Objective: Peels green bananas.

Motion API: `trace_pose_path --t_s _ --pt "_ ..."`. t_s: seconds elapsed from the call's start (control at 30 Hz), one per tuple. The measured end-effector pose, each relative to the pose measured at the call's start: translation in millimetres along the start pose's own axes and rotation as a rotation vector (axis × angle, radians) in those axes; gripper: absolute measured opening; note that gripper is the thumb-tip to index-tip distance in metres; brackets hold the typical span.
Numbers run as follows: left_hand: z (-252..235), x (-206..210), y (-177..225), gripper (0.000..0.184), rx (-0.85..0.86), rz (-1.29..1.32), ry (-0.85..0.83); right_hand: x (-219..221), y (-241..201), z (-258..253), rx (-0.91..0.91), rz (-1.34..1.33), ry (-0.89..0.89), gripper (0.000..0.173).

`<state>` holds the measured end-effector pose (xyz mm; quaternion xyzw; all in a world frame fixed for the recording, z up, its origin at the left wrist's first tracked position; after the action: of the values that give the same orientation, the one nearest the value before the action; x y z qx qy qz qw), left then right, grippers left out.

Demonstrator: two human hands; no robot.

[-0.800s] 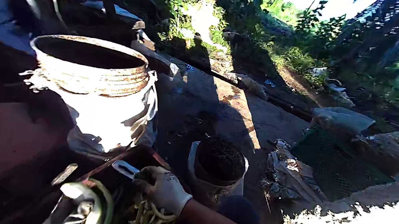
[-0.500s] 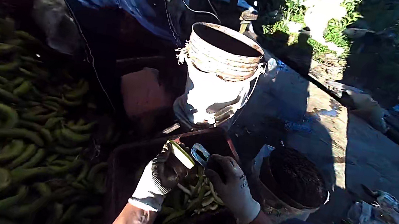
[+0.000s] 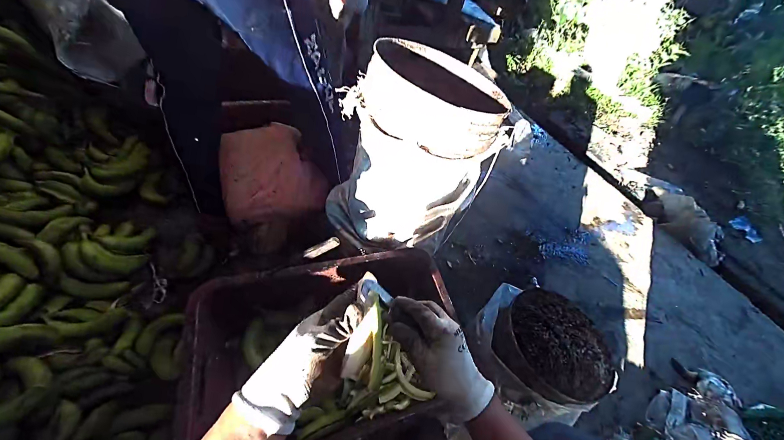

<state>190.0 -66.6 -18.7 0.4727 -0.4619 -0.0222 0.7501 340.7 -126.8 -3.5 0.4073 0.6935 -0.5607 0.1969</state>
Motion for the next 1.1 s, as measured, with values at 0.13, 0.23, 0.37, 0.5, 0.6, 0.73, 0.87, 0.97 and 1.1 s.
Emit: trace_pose_path --t_s 0.13,0.23,0.37,0.5,0.6,0.73,0.87,0.97,1.1 --pt "1 9 -9 0.053 -0.092 0.034 -0.089 3 39 -9 0.270 -0.103 -0.233 0.040" --pt "4 16 -1 0.043 -0.052 0.051 -0.134 6 69 -4 0.428 -0.008 -0.323 0.043" --pt "0 6 15 0.033 0.054 0.057 -0.028 -7 65 2 0.442 0.116 -0.217 0.051" --pt "-7 -27 16 0.035 0.099 0.278 0.173 -17 23 4 0.103 0.087 0.029 0.049" --pt "-13 -32 16 0.037 0.111 0.457 0.200 -10 -10 8 -0.125 0.099 0.009 0.044" --pt "-12 -20 3 0.043 0.000 0.445 0.064 5 -25 14 -0.221 0.109 -0.015 0.042" --pt "-3 -3 -3 0.030 0.025 0.211 -0.045 0 -6 3 -0.037 0.048 0.014 0.043" --pt "-5 -3 -3 0.030 0.042 0.076 -0.019 3 39 -5 0.292 0.051 -0.112 0.049" --pt "-11 -17 10 0.034 0.043 0.172 0.099 -9 65 -3 0.406 0.100 -0.117 0.053"
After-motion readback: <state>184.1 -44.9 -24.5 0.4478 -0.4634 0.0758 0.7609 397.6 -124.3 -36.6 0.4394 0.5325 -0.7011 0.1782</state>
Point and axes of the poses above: each hand's wrist, its own z-axis away from the middle knuckle, its own x-axis out of the palm, y = z × x, the point moved 10 cm from there along -z, towards the middle knuckle, and after that the axes turned 14 degrees about z, right-handed, at the moved point
